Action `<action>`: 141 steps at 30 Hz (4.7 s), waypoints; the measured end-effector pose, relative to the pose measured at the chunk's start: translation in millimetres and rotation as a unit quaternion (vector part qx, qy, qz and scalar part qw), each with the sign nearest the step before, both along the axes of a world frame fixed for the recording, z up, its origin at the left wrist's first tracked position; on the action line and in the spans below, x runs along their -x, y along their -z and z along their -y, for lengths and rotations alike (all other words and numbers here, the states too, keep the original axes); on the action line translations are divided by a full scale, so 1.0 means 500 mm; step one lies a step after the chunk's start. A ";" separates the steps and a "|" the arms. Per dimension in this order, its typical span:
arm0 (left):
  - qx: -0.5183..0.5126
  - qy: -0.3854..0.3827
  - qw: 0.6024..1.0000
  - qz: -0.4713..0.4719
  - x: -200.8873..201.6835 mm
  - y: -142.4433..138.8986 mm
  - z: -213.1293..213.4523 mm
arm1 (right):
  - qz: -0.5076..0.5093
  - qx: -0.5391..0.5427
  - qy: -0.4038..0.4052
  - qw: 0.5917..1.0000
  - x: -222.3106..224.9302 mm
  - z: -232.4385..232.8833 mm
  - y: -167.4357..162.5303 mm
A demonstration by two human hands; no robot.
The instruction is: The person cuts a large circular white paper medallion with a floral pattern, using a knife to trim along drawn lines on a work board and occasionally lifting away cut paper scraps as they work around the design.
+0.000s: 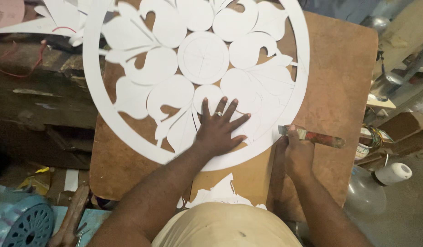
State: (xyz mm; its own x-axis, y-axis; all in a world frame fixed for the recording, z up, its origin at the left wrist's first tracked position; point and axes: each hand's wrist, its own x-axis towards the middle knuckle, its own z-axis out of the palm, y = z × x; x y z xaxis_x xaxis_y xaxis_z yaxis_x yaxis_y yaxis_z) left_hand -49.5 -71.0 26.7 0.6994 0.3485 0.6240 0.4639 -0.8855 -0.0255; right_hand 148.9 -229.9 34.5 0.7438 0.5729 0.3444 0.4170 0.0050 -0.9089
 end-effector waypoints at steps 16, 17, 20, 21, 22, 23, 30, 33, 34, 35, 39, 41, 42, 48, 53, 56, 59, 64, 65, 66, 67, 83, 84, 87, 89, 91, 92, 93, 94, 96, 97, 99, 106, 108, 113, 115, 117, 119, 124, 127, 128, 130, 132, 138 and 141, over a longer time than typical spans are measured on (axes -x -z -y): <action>-0.103 -0.076 0.989 0.069 -0.041 0.064 0.017 | 0.015 -0.062 -0.108 0.992 0.029 -0.113 -0.030; -0.098 -0.072 0.989 0.079 -0.040 0.065 0.014 | 0.007 -0.073 -0.112 0.991 0.028 -0.132 -0.038; -0.084 -0.057 0.989 0.104 -0.040 0.062 0.009 | -0.007 -0.097 -0.121 0.988 0.024 -0.181 -0.061; -0.078 -0.052 0.990 0.107 -0.038 0.061 0.007 | -0.008 -0.101 -0.125 0.987 0.024 -0.195 -0.068; -0.072 -0.048 0.990 0.111 -0.037 0.058 0.005 | -0.008 -0.105 -0.130 0.986 0.024 -0.207 -0.076; -0.056 -0.046 0.991 0.109 -0.036 0.056 0.004 | 0.005 -0.094 -0.130 0.987 0.024 -0.218 -0.082; 0.021 -0.059 0.996 0.063 -0.032 0.044 -0.002 | 0.055 -0.053 -0.109 0.991 0.036 -0.270 -0.108; 0.037 -0.070 0.996 0.035 -0.030 0.040 -0.004 | 0.057 -0.048 -0.102 0.992 0.043 -0.275 -0.110; 0.040 -0.075 0.996 0.026 -0.030 0.038 -0.005 | 0.057 -0.046 -0.100 0.992 0.045 -0.276 -0.111; 0.036 -0.076 0.996 0.026 -0.029 0.038 -0.004 | 0.060 -0.039 -0.097 0.993 0.046 -0.275 -0.112; 0.037 -0.077 0.996 0.024 -0.026 0.036 -0.004 | 0.067 -0.016 -0.098 0.993 0.049 -0.271 -0.115; 0.039 -0.079 0.996 0.017 -0.025 0.035 -0.004 | 0.064 -0.022 -0.104 0.992 0.049 -0.271 -0.114; 0.037 -0.080 0.996 0.013 -0.025 0.035 -0.003 | 0.061 -0.030 -0.104 0.992 0.050 -0.272 -0.113; 0.031 -0.083 0.996 0.004 -0.028 0.032 -0.003 | 0.078 -0.017 -0.081 0.994 0.049 -0.276 -0.115; 0.036 -0.079 0.996 0.008 -0.032 0.031 -0.004 | 0.071 -0.005 -0.063 0.995 0.053 -0.283 -0.122; 0.046 -0.073 0.996 0.017 -0.032 0.037 -0.003 | 0.074 0.001 -0.073 0.995 0.052 -0.287 -0.125; 0.041 -0.072 0.996 0.024 -0.032 0.040 -0.004 | 0.062 0.005 -0.093 0.994 0.050 -0.286 -0.126; 0.044 -0.076 0.996 0.003 -0.031 0.040 -0.006 | 0.067 0.061 -0.090 0.992 0.046 -0.285 -0.126; 0.044 -0.078 0.996 0.003 -0.031 0.040 -0.005 | 0.073 0.052 -0.098 0.991 0.045 -0.285 -0.125; 0.045 -0.079 0.996 0.002 -0.031 0.040 -0.004 | 0.080 0.044 -0.105 0.990 0.045 -0.285 -0.123; 0.045 -0.082 0.996 0.002 -0.031 0.041 -0.004 | 0.086 0.035 -0.113 0.989 0.045 -0.284 -0.122; 0.049 -0.080 0.995 0.016 -0.032 0.037 0.002 | 0.123 0.049 -0.093 0.987 0.054 -0.272 -0.120; 0.045 -0.081 0.996 0.018 -0.031 0.037 0.003 | 0.124 0.055 -0.090 0.987 0.052 -0.268 -0.118; 0.040 -0.079 0.996 0.016 -0.028 0.034 0.000 | 0.048 -0.015 -0.100 0.994 0.044 -0.263 -0.111; 0.042 -0.079 0.996 0.016 -0.031 0.033 -0.002 | 0.023 -0.054 -0.105 0.993 0.038 -0.266 -0.108; 0.044 -0.079 0.996 0.015 -0.034 0.035 -0.002 | 0.048 -0.056 -0.098 0.992 0.034 -0.266 -0.103; 0.045 -0.076 0.996 0.017 -0.035 0.036 -0.002 | 0.054 -0.046 -0.089 0.993 0.032 -0.265 -0.102; 0.046 -0.074 0.996 0.020 -0.035 0.036 -0.002 | 0.062 -0.036 -0.082 0.994 0.032 -0.266 -0.103; 0.047 -0.072 0.996 0.024 -0.036 0.037 -0.003 | 0.070 -0.027 -0.074 0.994 0.032 -0.266 -0.104; 0.044 -0.075 0.996 0.019 -0.036 0.039 0.000 | 0.061 -0.032 -0.075 0.995 0.031 -0.266 -0.104; 0.042 -0.078 0.996 0.017 -0.034 0.040 0.000 | 0.056 -0.036 -0.077 0.995 0.033 -0.266 -0.105; 0.038 -0.079 0.996 0.014 -0.032 0.040 0.000 | 0.069 -0.013 -0.071 0.995 0.035 -0.264 -0.107; 0.037 -0.085 0.996 -0.010 -0.032 0.038 -0.002 | 0.073 -0.006 -0.070 0.995 0.033 -0.262 -0.106; 0.036 -0.086 0.995 -0.017 -0.032 0.037 -0.002 | 0.088 0.003 -0.066 0.994 0.031 -0.261 -0.106; 0.030 -0.085 0.996 -0.020 -0.032 0.034 -0.001 | 0.080 -0.008 -0.069 0.994 0.033 -0.260 -0.108; 0.033 -0.085 0.996 -0.018 -0.033 0.033 0.001 | 0.089 -0.002 -0.061 0.994 0.034 -0.261 -0.111; 0.036 -0.085 0.996 -0.012 -0.032 0.034 0.002 | 0.085 0.011 -0.043 0.995 0.034 -0.267 -0.114; 0.035 -0.083 0.996 -0.002 -0.031 0.036 0.006 | 0.071 0.014 -0.040 0.997 0.032 -0.272 -0.119; 0.027 -0.087 0.996 0.010 -0.029 0.036 0.005 | 0.014 -0.012 -0.073 0.997 0.030 -0.281 -0.122; 0.035 -0.085 0.996 0.006 -0.028 0.037 0.004 | 0.034 0.005 -0.073 0.997 0.034 -0.276 -0.122; 0.032 -0.085 0.996 0.004 -0.028 0.036 0.003 | 0.024 0.005 -0.078 0.997 0.036 -0.273 -0.123; 0.027 -0.085 0.996 0.000 -0.028 0.036 0.003 | 0.005 0.005 -0.089 0.996 0.042 -0.266 -0.125; 0.030 -0.087 0.996 -0.003 -0.031 0.034 0.004 | 0.021 0.031 -0.066 0.997 0.048 -0.259 -0.127; 0.030 -0.089 0.995 -0.015 -0.030 0.034 0.004 | 0.060 0.060 -0.054 0.995 0.060 -0.253 -0.129; 0.028 -0.090 0.996 -0.008 -0.030 0.033 0.005 | 0.066 0.050 -0.073 0.994 0.059 -0.250 -0.125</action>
State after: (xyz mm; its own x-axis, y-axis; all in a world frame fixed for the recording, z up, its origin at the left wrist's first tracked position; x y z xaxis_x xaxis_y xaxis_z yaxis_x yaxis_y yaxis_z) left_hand -34.3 -73.3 10.2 0.6325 0.5028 0.5892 0.6154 -0.7881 0.0118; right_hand 119.6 -104.9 96.9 0.6018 0.7080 0.3696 0.5346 -0.0132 -0.8450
